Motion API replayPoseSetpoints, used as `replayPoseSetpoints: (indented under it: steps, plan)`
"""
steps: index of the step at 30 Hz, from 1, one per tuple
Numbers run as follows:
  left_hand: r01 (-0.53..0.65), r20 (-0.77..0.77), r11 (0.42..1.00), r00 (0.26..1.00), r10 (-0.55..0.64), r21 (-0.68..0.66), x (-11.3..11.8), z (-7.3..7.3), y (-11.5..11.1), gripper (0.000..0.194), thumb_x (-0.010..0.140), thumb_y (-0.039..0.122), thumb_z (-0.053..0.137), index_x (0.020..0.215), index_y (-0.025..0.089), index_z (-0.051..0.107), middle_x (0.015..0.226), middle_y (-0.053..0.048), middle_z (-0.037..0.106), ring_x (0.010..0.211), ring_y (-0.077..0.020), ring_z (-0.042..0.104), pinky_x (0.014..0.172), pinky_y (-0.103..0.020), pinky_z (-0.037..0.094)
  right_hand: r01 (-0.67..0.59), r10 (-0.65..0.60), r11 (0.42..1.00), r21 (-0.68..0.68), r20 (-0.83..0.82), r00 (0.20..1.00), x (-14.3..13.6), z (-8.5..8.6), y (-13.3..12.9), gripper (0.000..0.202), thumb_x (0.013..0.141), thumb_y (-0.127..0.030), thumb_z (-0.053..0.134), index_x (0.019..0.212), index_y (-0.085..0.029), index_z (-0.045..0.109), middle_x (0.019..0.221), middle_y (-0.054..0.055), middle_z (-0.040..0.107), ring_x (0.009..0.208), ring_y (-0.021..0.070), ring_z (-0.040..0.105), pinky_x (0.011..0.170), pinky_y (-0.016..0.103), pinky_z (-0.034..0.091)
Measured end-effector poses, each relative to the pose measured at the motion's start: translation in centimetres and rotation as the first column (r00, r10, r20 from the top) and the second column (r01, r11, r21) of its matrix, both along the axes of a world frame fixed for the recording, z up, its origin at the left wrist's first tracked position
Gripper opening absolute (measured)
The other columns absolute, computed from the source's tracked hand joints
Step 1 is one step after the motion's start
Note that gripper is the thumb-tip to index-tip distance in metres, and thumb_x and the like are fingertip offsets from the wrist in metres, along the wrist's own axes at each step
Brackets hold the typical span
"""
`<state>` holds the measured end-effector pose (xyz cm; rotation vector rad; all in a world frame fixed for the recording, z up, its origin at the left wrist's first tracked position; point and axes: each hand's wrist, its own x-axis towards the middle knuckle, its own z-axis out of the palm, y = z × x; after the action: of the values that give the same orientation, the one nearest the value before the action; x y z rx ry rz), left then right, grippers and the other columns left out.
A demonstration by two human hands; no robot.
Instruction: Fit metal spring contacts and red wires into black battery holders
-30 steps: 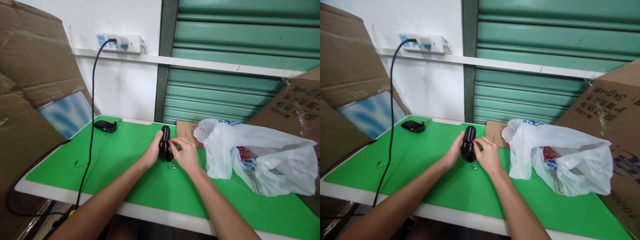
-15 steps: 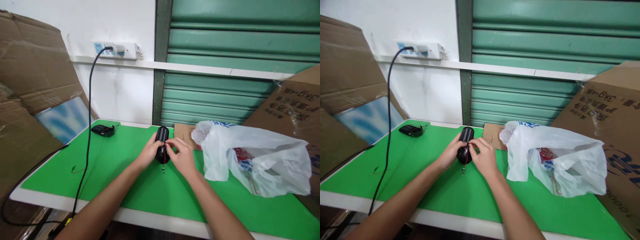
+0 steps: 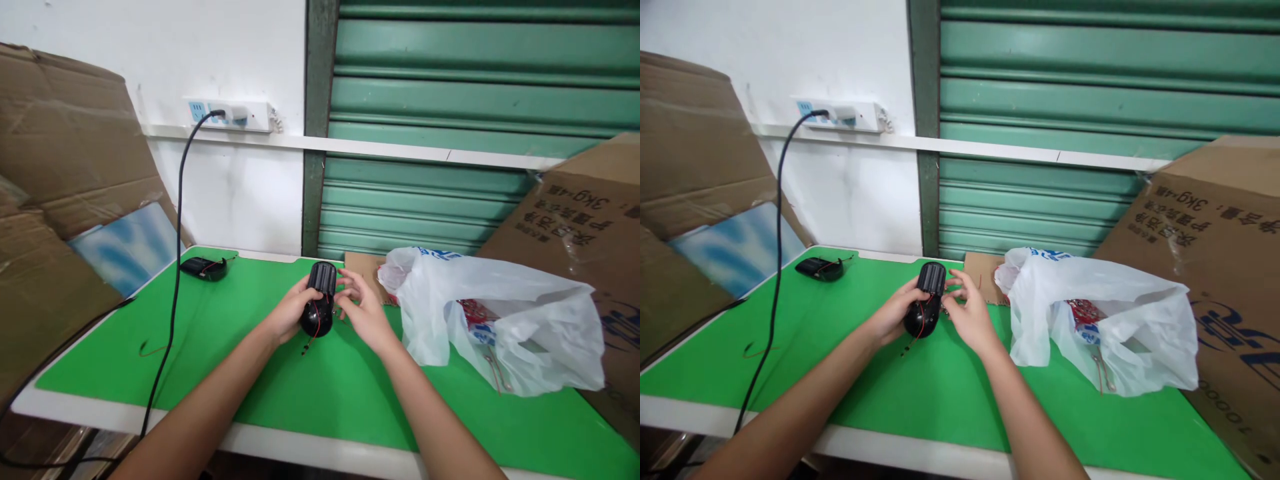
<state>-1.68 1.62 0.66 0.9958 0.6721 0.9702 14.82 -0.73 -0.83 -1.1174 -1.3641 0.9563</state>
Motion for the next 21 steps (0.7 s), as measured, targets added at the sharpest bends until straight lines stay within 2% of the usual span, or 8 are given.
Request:
replayPoseSetpoints:
  steps: [5,10,12,16,21]
  plan:
    - [-0.004,-0.017,1.000,1.000,0.004,0.026,-0.1,0.0,-0.1,0.049,0.068,0.021,0.068,0.116,0.016,0.062,0.089,-0.002,0.068,0.073,-0.0147,0.059,0.069,-0.025,0.044,-0.099,0.095,0.992,-0.073,-0.054,0.994,0.2,0.1,0.0,0.054,0.075,-0.033,0.067,0.125,-0.016,0.060,0.120,0.011,0.062,0.089,0.0128,0.062,0.055,0.016,0.053]
    - [0.065,-0.078,0.993,0.995,-0.057,0.101,-0.2,0.0,-0.3,0.067,0.070,0.023,0.070,0.134,0.017,0.053,0.109,-0.007,0.070,0.085,-0.0187,0.062,0.075,-0.028,0.046,-0.158,0.156,0.986,-0.053,-0.038,0.987,0.7,0.5,-0.3,0.042,0.077,-0.032,0.072,0.114,-0.016,0.060,0.114,0.009,0.063,0.098,0.0144,0.062,0.061,0.015,0.056]
    - [0.100,-0.111,0.987,0.990,-0.086,0.126,-0.3,0.0,-0.4,0.071,0.072,0.024,0.071,0.139,0.017,0.048,0.111,-0.008,0.069,0.085,-0.0196,0.063,0.076,-0.029,0.047,-0.194,0.193,0.979,-0.064,-0.024,0.981,1.0,0.7,-0.5,0.042,0.077,-0.033,0.073,0.111,-0.016,0.059,0.115,0.009,0.063,0.103,0.0159,0.061,0.063,0.017,0.058]
    - [0.160,-0.179,0.967,0.976,-0.125,0.197,-0.6,-0.1,-0.3,0.072,0.078,0.029,0.071,0.143,0.018,0.042,0.116,-0.011,0.068,0.084,-0.0198,0.063,0.073,-0.030,0.047,-0.271,0.269,0.957,-0.103,-0.040,0.962,1.5,1.1,-0.7,0.048,0.077,-0.034,0.074,0.119,-0.017,0.057,0.123,0.010,0.061,0.110,0.0185,0.062,0.068,0.024,0.063]
    - [0.209,-0.233,0.937,0.962,-0.145,0.279,-0.8,-0.5,0.0,0.076,0.085,0.029,0.068,0.151,0.024,0.030,0.128,-0.012,0.063,0.086,-0.0187,0.063,0.074,-0.030,0.049,-0.285,0.279,0.954,-0.096,-0.074,0.957,1.6,0.7,-0.5,0.053,0.078,-0.032,0.074,0.125,-0.018,0.056,0.129,0.011,0.060,0.113,0.0192,0.064,0.074,0.029,0.065]
